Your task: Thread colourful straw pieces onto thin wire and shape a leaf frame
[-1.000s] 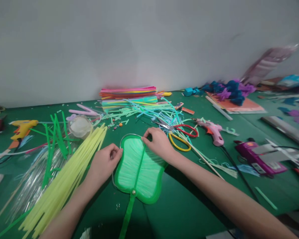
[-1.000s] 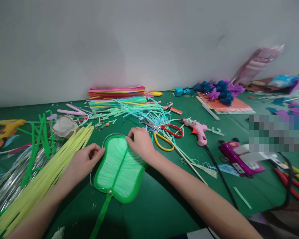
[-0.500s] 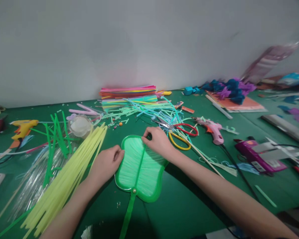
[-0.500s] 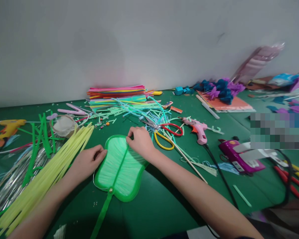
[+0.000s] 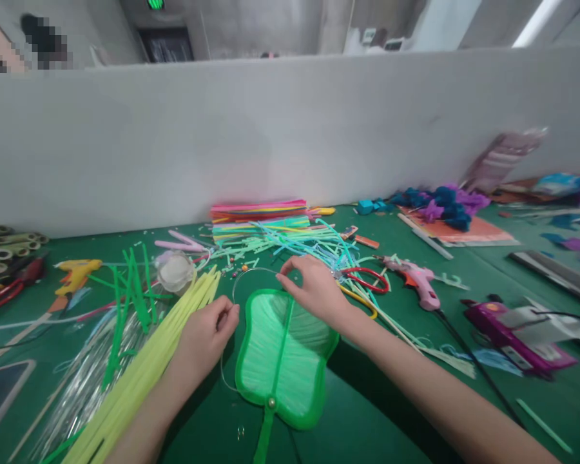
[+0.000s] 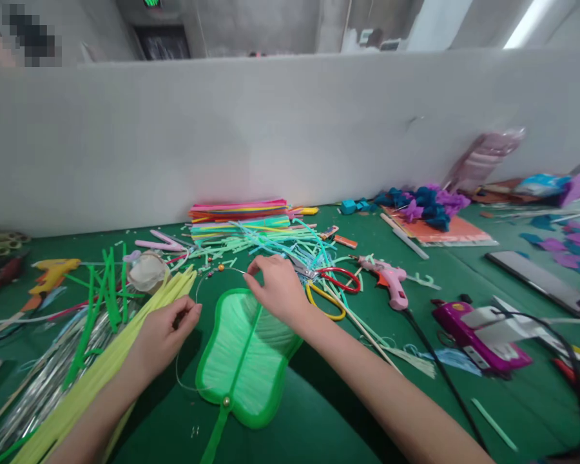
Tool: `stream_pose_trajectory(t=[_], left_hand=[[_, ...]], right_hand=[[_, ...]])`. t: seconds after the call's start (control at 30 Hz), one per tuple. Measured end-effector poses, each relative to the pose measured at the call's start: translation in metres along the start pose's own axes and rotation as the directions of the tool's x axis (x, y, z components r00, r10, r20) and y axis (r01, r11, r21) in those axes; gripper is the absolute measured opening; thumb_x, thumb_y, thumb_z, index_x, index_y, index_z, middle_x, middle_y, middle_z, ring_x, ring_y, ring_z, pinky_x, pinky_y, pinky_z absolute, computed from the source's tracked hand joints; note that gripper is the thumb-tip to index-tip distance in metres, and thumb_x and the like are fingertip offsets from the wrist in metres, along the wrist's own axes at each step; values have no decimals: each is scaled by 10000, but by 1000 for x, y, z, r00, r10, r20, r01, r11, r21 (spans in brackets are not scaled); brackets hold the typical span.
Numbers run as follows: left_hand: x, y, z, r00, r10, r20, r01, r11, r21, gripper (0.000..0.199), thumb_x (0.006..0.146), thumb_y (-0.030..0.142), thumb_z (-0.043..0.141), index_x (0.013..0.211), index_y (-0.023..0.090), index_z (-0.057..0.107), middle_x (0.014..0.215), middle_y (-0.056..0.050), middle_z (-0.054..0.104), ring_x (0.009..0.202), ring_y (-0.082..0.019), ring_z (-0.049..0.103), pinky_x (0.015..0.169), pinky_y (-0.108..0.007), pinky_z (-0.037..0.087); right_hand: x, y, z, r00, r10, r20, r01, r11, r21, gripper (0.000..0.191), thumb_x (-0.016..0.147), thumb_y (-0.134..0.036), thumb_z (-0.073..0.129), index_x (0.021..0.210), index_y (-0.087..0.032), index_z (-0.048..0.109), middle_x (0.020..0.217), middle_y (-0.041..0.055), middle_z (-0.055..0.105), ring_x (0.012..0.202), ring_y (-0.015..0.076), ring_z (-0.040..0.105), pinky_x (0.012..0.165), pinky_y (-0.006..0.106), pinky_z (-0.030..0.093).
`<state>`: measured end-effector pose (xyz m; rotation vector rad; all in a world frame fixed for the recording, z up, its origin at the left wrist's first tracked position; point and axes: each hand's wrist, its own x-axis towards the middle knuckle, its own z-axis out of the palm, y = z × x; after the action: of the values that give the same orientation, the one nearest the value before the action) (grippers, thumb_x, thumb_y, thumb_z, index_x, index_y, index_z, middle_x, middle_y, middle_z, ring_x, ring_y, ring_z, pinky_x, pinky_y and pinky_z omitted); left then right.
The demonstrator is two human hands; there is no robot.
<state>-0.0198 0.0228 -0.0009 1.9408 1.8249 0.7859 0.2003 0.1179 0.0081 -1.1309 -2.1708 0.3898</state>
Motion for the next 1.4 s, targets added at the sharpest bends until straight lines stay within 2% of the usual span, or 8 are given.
stream_pose_trajectory(t=[0.1, 0.3, 0.43, 0.7, 1.0, 1.13, 1.27, 1.4], left_hand=[[-1, 6, -7, 996, 25, -83, -27, 999, -24, 358, 934, 459, 406, 652, 237, 392, 559, 55, 382, 518, -142, 395, 535, -267, 282], [-8, 11, -3, 989, 98, -112, -99, 995, -3, 338, 933, 418, 426, 648, 237, 413, 568, 41, 417, 525, -150, 419, 540, -273, 296], [-11, 11, 1, 986, 120, -118, -118, 993, 21, 346, 950, 399, 428, 646, 235, 399, 573, 43, 396, 523, -146, 412, 539, -274, 287], [-10, 8, 2, 977, 169, -127, -165, 986, 38, 348, 959, 380, 435, 649, 226, 404, 567, 55, 373, 513, -130, 392, 528, -260, 285], [-11, 8, 2, 968, 200, -150, -199, 980, 20, 355, 955, 370, 460, 638, 214, 426, 555, 66, 369, 496, -111, 383, 507, -243, 282], [-11, 9, -3, 978, 135, -159, -146, 988, -58, 356, 942, 403, 467, 641, 213, 450, 549, 67, 376, 496, -111, 391, 506, -239, 295], [-8, 4, -1, 990, -22, -141, -3, 985, -173, 376, 922, 491, 473, 662, 219, 458, 542, 70, 390, 502, -118, 402, 502, -240, 304], [-2, -1, 12, 994, -107, -34, 99, 979, -177, 405, 912, 534, 455, 657, 219, 447, 566, 63, 405, 538, -127, 419, 524, -241, 309]], right_hand=[[8, -20, -9, 999, -51, 2, 51, 997, -52, 38, 928, -235, 617, 913, -200, 616, 864, 21, 732, 817, 185, 658, 785, 314, 395], [18, -44, -5, 976, -219, -2, 205, 915, -346, 167, 992, -322, 550, 955, -211, 670, 831, 37, 754, 841, 207, 663, 804, 350, 318], [17, -48, -2, 970, -243, -32, 216, 909, -357, 269, 1010, -328, 508, 854, -205, 690, 781, 29, 755, 760, 184, 661, 819, 354, 301], [14, -52, -2, 969, -229, -96, 173, 899, -402, 267, 992, -307, 534, 794, -196, 676, 691, 20, 734, 655, 158, 635, 892, 355, 286], [13, -48, 4, 895, -390, -218, 244, 836, -492, 394, 1004, -391, 516, 698, -185, 658, 592, 0, 686, 569, 158, 598, 950, 392, 267], [15, -45, 2, 919, -347, -187, 243, 872, -425, 341, 999, -375, 531, 766, -180, 685, 674, 13, 723, 652, 161, 635, 929, 371, 298], [17, -29, -3, 982, -184, -28, 172, 955, -241, 194, 977, -280, 573, 913, -200, 738, 820, 19, 775, 762, 177, 681, 861, 343, 356], [11, -3, 0, 989, -16, 148, 19, 1000, -23, 162, 932, -245, 613, 969, -223, 769, 936, 16, 784, 794, 166, 693, 740, 275, 435]])
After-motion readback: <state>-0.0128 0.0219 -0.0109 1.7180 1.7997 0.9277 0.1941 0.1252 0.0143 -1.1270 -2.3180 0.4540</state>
